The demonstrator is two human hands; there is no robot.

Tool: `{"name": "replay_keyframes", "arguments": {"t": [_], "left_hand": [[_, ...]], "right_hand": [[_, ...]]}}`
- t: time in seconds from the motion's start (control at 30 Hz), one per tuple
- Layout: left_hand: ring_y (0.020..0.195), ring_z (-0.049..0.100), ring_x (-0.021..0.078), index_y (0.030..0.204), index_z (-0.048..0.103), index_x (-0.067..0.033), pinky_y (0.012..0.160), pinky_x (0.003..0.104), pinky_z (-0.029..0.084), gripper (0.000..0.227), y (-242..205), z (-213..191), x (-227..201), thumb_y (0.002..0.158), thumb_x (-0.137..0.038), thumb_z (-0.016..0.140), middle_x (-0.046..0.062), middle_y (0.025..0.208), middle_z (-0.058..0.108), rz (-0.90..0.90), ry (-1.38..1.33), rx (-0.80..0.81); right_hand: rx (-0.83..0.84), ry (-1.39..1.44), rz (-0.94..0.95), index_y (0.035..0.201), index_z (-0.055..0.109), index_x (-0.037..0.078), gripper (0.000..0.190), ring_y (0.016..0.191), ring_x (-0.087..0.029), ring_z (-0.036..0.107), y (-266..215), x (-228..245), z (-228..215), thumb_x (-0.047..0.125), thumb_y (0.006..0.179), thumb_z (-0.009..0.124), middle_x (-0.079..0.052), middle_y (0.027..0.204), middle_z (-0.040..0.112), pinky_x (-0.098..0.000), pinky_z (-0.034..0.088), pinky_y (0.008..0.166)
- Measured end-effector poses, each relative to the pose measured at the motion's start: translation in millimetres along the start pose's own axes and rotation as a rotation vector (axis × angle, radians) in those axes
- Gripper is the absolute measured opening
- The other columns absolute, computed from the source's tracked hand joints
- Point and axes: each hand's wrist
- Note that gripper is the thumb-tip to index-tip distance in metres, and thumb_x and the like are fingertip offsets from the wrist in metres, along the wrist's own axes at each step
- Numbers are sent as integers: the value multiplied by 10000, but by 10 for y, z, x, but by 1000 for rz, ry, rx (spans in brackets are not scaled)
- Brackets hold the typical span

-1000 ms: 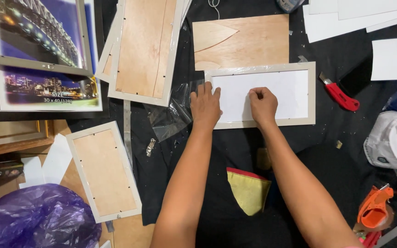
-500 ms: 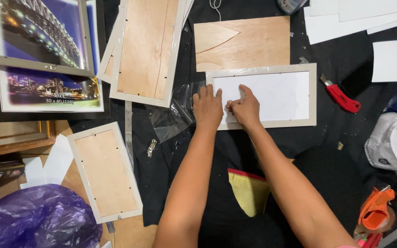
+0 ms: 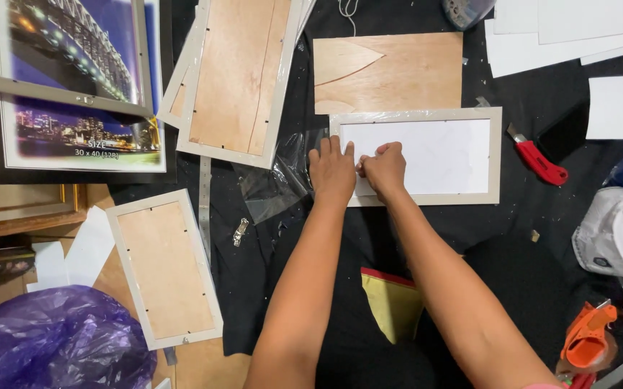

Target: The person assembles a picture frame by applying tape to a white backing, placing a wooden board over it, and trimming excess material with a utility knife. The person then flips the frame and continues trimming around the edges.

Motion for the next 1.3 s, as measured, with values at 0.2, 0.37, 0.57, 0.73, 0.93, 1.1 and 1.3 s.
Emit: {"name": "replay_keyframes", "arguments": {"t": [0.2, 0.37, 0.57, 0.73, 0.93, 1.1, 1.3], "left_hand": [[1226, 413, 284, 1444, 594, -168, 845, 401, 304, 470, -20, -68, -27, 983, -80, 558, 143, 1366, 507, -2, 21, 35], [1220, 417, 295, 1447, 591, -153, 842, 405, 308, 460, -50, -168, -47, 997, -80, 529, 147, 1371, 506, -15, 14, 68], [1245, 410, 293, 1457, 587, -160, 852, 394, 310, 495, -5, -65, -28, 965, -136, 637, 157, 1399, 503, -14, 47, 70], [1269, 401, 311, 1474, 572, -164, 870, 410, 323, 593, -34, -157, -49, 905, -202, 736, 180, 1434, 486, -11, 41, 90], [1311, 411, 339, 1485, 572, -170, 913, 438, 347, 715, -45, -291, -68, 829, -293, 828, 211, 1484, 492, 0, 93, 135], [1281, 395, 365, 1532, 443, -293, 959, 499, 361, 767, 150, 110, 9, 856, -507, 734, 153, 1451, 438, -14, 266, 167], [1188, 411, 361, 1531, 439, -289, 927, 479, 369, 779, 145, 62, -32, 851, -490, 764, 153, 1364, 466, -48, 292, 202]], "right_hand": [[-46, -89, 123, 1132, 488, -48, 323, 640, -326, 737, -82, 256, -17, 24, 880, 677, -186, 873, 658, -398, 611, 588], [35, -389, 148, 1236, 469, -103, 525, 833, -415, 751, 31, 198, -112, 197, 911, 752, -256, 937, 692, -588, 614, 746], [105, -419, 100, 1165, 533, -111, 541, 637, -291, 729, -216, 693, -464, 211, 860, 841, -135, 709, 675, -549, 580, 735], [16, -266, 71, 898, 666, -37, 298, 461, -182, 661, 84, 446, -417, 248, 880, 753, -72, 547, 645, -355, 558, 547], [-245, -23, -77, 947, 694, 15, 335, 509, -202, 687, 264, -170, -1666, 350, 935, 688, -114, 650, 700, -302, 527, 554], [-1027, -477, -462, 831, 712, 132, 314, 719, -241, 660, 537, -1747, -3843, 277, 1108, 684, -47, 745, 700, -430, 452, 654], [-805, -225, -8, 940, 730, 136, 355, 902, -202, 621, 517, -2338, -4884, 417, 1148, 668, -3, 989, 653, -467, 466, 683]]}}
Point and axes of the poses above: each hand's wrist, its own y-axis towards the middle knuckle, its own z-axis out of the palm, x = y × z
